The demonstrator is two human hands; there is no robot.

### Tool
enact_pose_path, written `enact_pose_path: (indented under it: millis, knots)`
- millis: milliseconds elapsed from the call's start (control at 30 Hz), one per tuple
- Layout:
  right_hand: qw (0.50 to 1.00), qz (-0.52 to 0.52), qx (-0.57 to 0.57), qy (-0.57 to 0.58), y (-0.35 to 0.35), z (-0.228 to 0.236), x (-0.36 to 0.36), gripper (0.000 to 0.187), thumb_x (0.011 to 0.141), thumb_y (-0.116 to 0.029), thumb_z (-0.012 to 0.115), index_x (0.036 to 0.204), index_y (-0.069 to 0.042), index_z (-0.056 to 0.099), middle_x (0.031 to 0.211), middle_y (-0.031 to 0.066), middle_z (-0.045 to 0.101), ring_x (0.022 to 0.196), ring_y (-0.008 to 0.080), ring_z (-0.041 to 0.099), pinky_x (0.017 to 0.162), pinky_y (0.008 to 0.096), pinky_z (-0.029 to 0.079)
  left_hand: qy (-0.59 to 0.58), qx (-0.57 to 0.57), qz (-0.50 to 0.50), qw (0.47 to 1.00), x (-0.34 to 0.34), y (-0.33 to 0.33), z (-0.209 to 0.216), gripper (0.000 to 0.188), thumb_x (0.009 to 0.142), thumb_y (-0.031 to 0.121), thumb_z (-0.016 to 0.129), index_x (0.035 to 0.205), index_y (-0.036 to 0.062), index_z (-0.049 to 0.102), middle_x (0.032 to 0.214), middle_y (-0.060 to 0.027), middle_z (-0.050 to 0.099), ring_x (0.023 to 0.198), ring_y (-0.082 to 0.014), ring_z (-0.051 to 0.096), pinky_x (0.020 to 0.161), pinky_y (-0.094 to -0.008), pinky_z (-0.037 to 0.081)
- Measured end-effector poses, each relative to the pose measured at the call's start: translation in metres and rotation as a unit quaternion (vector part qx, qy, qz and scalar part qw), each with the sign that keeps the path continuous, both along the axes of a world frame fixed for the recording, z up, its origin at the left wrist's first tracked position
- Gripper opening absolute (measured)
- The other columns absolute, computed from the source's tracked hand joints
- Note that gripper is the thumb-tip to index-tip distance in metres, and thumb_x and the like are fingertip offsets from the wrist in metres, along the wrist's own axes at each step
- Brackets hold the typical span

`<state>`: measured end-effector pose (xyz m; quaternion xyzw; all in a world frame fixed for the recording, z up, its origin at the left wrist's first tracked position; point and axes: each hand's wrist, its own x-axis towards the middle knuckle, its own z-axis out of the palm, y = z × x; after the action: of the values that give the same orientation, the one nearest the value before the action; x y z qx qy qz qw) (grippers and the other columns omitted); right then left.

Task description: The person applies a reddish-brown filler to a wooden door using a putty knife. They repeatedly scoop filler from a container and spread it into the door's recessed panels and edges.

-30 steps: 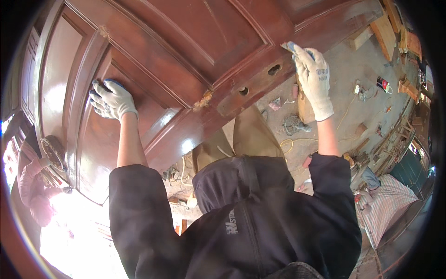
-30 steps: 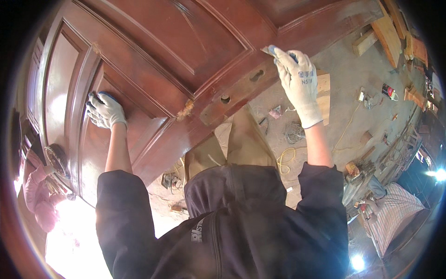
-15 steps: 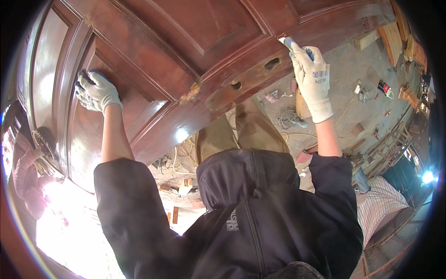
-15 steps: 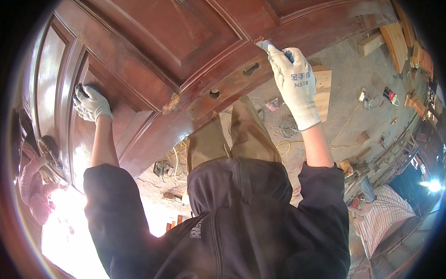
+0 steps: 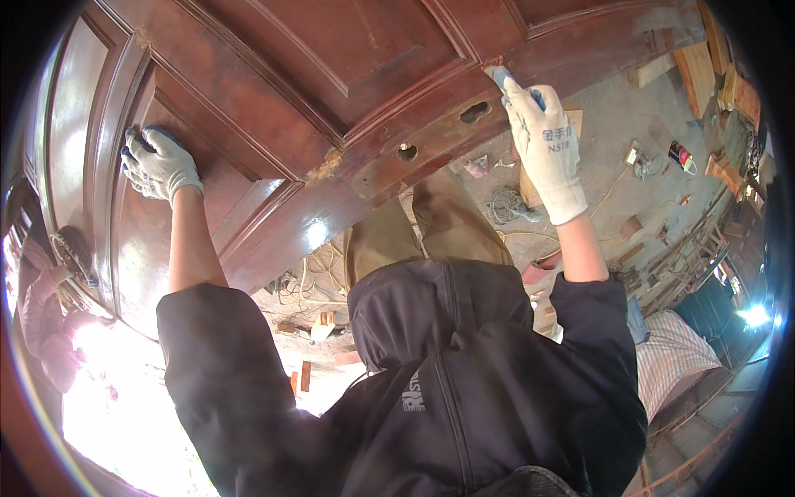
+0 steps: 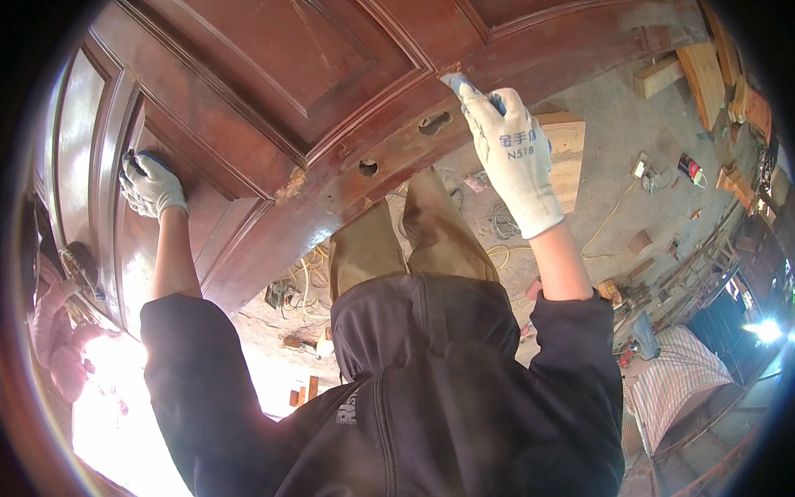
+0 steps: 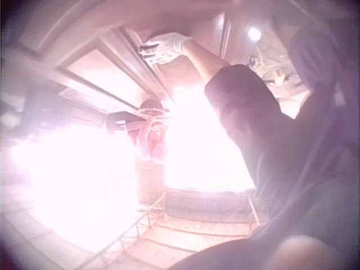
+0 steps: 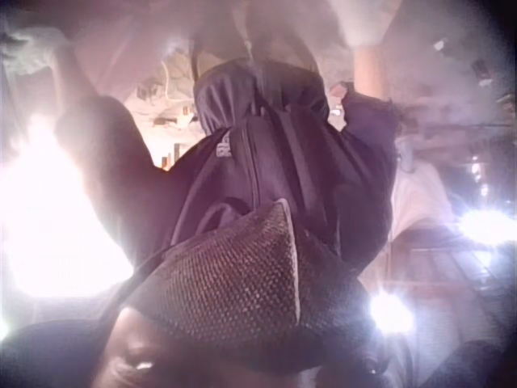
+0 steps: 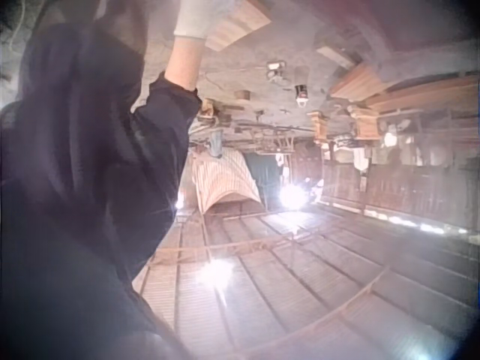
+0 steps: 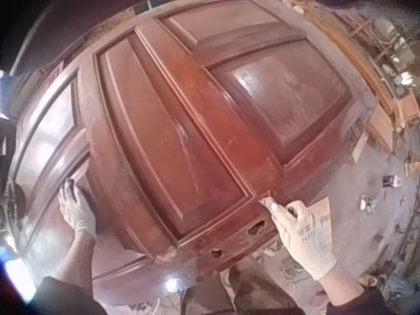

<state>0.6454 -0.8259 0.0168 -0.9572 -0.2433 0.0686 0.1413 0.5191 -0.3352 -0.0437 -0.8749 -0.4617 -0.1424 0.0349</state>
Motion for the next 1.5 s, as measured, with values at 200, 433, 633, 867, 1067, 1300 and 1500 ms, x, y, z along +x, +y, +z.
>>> enact_pose_path:
  millis: [200, 433, 633, 867, 1067, 1300, 1500]
  knots:
    - [1.000, -0.017, 0.006, 0.025, 0.000, 0.006, 0.007, 0.036, 0.091, -0.012, 0.068, 0.126, -0.020, 0.067, 0.096, 0.0107, 0.060, 0.081, 0.0289, 0.065, 0.069, 0.0391, 0.054, 0.002, -0.009, -0.004, 1.000, -0.001, 0.001, 0.000, 0.055, 0.097, 0.054, 0.038, 0.141, 0.0254, 0.055, 0.147, -0.0105, 0.051, 0.141, -0.0319, 0.039, 0.117, -0.0487, 0.023]
    - [1.000, -0.012, 0.000, 0.004, -0.003, 0.006, 0.013, 0.032, 0.094, -0.020, 0.065, 0.125, -0.024, 0.067, 0.092, 0.0086, 0.060, 0.077, 0.0262, 0.066, 0.068, 0.0392, 0.056, 0.000, -0.016, 0.006, 1.000, 0.001, -0.001, 0.001, 0.054, 0.096, 0.052, 0.040, 0.139, 0.0238, 0.057, 0.148, -0.0108, 0.050, 0.141, -0.0309, 0.037, 0.116, -0.0480, 0.024]
    - [1.000, -0.002, -0.009, 0.010, -0.011, 0.008, 0.011, 0.037, 0.094, -0.018, 0.065, 0.130, -0.023, 0.064, 0.094, 0.0098, 0.059, 0.079, 0.0282, 0.065, 0.068, 0.0410, 0.055, -0.006, -0.031, 0.000, 1.000, 0.002, -0.003, 0.005, 0.054, 0.096, 0.051, 0.041, 0.139, 0.0236, 0.057, 0.148, -0.0118, 0.049, 0.141, -0.0315, 0.037, 0.116, -0.0479, 0.023]
    - [0.999, -0.014, -0.004, 0.033, -0.011, 0.010, 0.012, 0.040, 0.093, -0.009, 0.063, 0.132, -0.014, 0.062, 0.099, 0.0152, 0.059, 0.082, 0.0327, 0.063, 0.073, 0.0427, 0.052, -0.006, -0.017, -0.006, 1.000, -0.002, 0.003, -0.002, 0.055, 0.097, 0.051, 0.040, 0.141, 0.0229, 0.056, 0.149, -0.0134, 0.048, 0.143, -0.0319, 0.035, 0.118, -0.0477, 0.020]
    - [1.000, -0.005, -0.022, -0.004, -0.015, 0.000, 0.014, 0.037, 0.094, -0.017, 0.065, 0.130, -0.020, 0.064, 0.094, 0.0109, 0.058, 0.079, 0.0284, 0.065, 0.069, 0.0403, 0.054, -0.014, -0.010, 0.008, 1.000, 0.001, -0.001, 0.000, 0.054, 0.096, 0.051, 0.041, 0.139, 0.0222, 0.057, 0.148, -0.0124, 0.050, 0.141, -0.0317, 0.037, 0.117, -0.0479, 0.022]
    - [0.999, -0.010, -0.029, -0.015, -0.017, 0.002, 0.018, 0.039, 0.092, -0.014, 0.065, 0.131, -0.021, 0.063, 0.096, 0.0104, 0.059, 0.078, 0.0285, 0.065, 0.069, 0.0399, 0.054, -0.017, -0.012, -0.006, 1.000, 0.003, -0.005, 0.002, 0.053, 0.095, 0.051, 0.042, 0.137, 0.0224, 0.058, 0.143, -0.0099, 0.054, 0.138, -0.0314, 0.040, 0.116, -0.0479, 0.025]
    - [0.999, -0.029, -0.017, 0.023, -0.013, 0.010, 0.025, 0.038, 0.095, -0.009, 0.061, 0.133, -0.011, 0.061, 0.098, 0.0150, 0.059, 0.083, 0.0314, 0.063, 0.073, 0.0417, 0.051, -0.011, -0.004, 0.001, 1.000, 0.003, -0.003, 0.003, 0.052, 0.094, 0.051, 0.043, 0.136, 0.0224, 0.059, 0.140, -0.0073, 0.056, 0.136, -0.0311, 0.043, 0.114, -0.0474, 0.027]
